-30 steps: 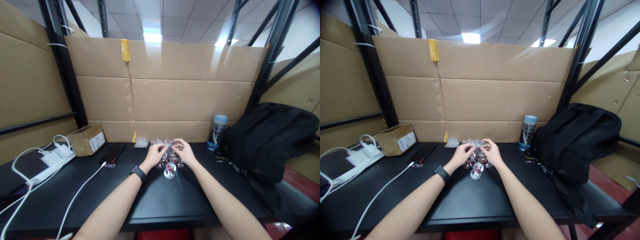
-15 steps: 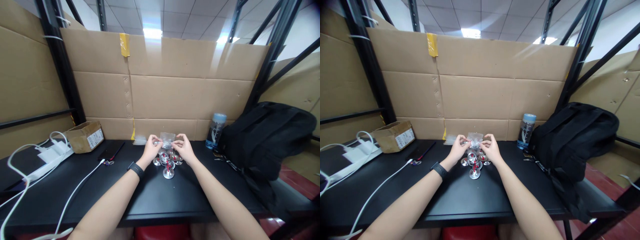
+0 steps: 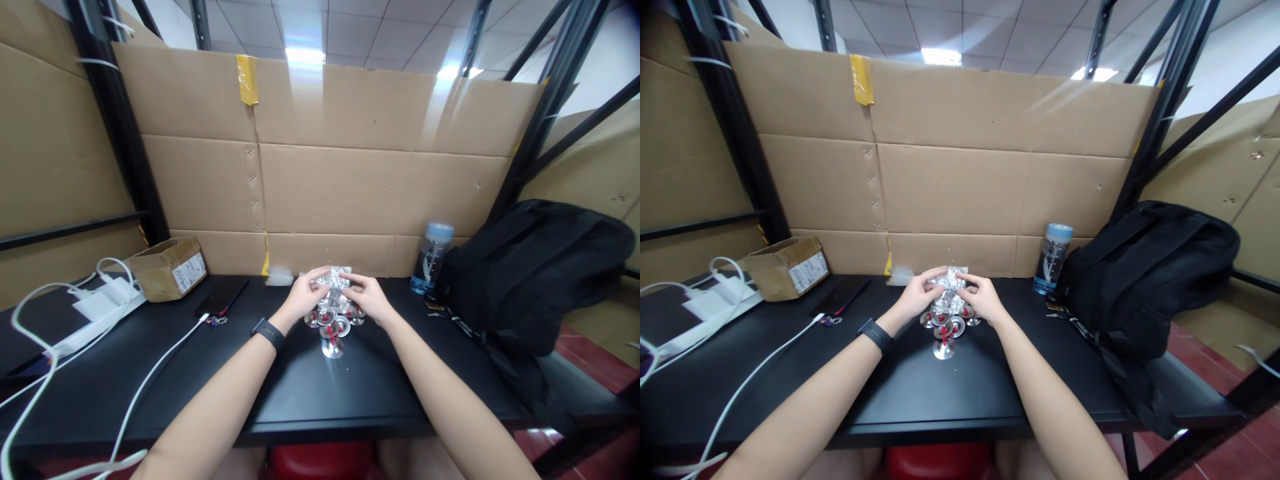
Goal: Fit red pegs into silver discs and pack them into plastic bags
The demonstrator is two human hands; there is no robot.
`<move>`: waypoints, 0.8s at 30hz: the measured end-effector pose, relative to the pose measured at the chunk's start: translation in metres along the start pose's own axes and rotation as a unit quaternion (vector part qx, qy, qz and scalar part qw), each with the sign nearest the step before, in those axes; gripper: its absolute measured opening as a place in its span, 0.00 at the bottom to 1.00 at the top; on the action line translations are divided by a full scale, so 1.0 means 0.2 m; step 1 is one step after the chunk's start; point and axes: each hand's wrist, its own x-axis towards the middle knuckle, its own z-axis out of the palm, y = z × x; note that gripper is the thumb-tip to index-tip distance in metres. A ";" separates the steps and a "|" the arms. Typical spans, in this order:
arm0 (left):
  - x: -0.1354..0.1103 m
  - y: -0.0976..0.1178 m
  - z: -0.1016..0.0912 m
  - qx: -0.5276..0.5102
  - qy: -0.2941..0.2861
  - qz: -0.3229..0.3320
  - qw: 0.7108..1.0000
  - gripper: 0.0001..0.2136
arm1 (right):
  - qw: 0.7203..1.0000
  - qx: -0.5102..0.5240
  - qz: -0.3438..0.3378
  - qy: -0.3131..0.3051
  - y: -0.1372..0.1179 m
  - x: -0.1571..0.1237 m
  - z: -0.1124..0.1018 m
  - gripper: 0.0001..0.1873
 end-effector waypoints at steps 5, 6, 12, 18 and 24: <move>0.00 -0.03 -0.01 0.098 0.034 0.050 0.993 0.26 | 0.999 -0.020 0.034 -0.006 0.00 -0.01 -0.01 0.44; 0.00 -0.04 -0.01 0.111 0.038 0.060 0.991 0.24 | 0.999 -0.026 0.035 -0.001 0.00 -0.01 -0.01 0.44; -0.03 0.05 -0.01 0.230 0.019 0.165 0.959 0.11 | 0.993 -0.099 0.050 0.039 0.01 0.02 -0.02 0.41; -0.07 0.11 0.04 0.309 -0.099 0.225 0.919 0.20 | 0.992 -0.097 0.038 0.070 0.06 0.03 -0.02 0.39; -0.03 0.05 0.00 0.421 -0.077 0.213 0.878 0.09 | 1.000 -0.007 0.016 0.010 0.04 0.02 0.02 0.36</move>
